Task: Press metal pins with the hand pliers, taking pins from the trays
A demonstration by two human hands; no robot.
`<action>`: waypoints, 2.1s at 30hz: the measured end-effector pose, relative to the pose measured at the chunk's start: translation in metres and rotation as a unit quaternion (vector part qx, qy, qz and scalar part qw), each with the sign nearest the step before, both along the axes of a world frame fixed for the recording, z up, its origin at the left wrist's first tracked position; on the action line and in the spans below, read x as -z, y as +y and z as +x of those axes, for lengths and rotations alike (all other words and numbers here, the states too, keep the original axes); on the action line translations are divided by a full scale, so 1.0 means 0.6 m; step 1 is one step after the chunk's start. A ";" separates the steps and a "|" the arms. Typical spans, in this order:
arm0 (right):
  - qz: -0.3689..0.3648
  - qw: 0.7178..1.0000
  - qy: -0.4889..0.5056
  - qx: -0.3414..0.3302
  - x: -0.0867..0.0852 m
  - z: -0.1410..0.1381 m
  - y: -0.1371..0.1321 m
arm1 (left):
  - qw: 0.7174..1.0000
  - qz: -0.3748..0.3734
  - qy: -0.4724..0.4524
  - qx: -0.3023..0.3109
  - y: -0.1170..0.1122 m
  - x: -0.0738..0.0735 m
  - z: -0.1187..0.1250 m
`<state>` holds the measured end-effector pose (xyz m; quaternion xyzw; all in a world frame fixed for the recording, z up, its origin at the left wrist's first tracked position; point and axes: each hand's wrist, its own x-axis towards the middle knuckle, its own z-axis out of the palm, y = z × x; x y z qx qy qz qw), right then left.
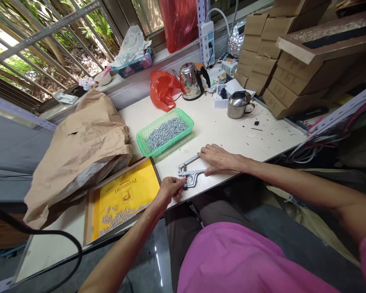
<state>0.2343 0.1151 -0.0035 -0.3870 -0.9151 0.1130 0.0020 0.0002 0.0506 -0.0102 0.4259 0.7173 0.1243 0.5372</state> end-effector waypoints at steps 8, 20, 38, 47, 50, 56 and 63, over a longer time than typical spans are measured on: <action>-0.014 1.000 -0.002 -0.002 0.001 -0.003 -0.006 | 0.965 0.164 0.188 0.083 -0.025 -0.005 0.010; -0.062 0.998 0.017 0.027 -0.023 0.016 -0.026 | 0.751 0.360 0.317 0.454 0.052 -0.008 0.088; -0.057 0.998 -0.003 0.018 0.008 0.009 -0.005 | 0.772 0.351 0.280 0.450 0.088 -0.002 0.100; -0.006 0.998 0.060 0.006 0.026 0.030 0.008 | 0.790 0.360 0.330 0.371 0.056 0.004 0.116; -0.026 0.993 0.106 -0.038 0.038 0.046 0.028 | 0.796 0.403 0.320 0.320 0.017 0.026 0.127; 0.015 0.998 0.065 0.022 0.038 0.025 0.060 | 0.805 0.451 0.218 0.317 -0.047 0.055 0.147; 0.044 0.997 -0.007 0.069 -0.016 -0.049 0.068 | 0.814 0.458 0.167 0.316 -0.054 0.050 0.145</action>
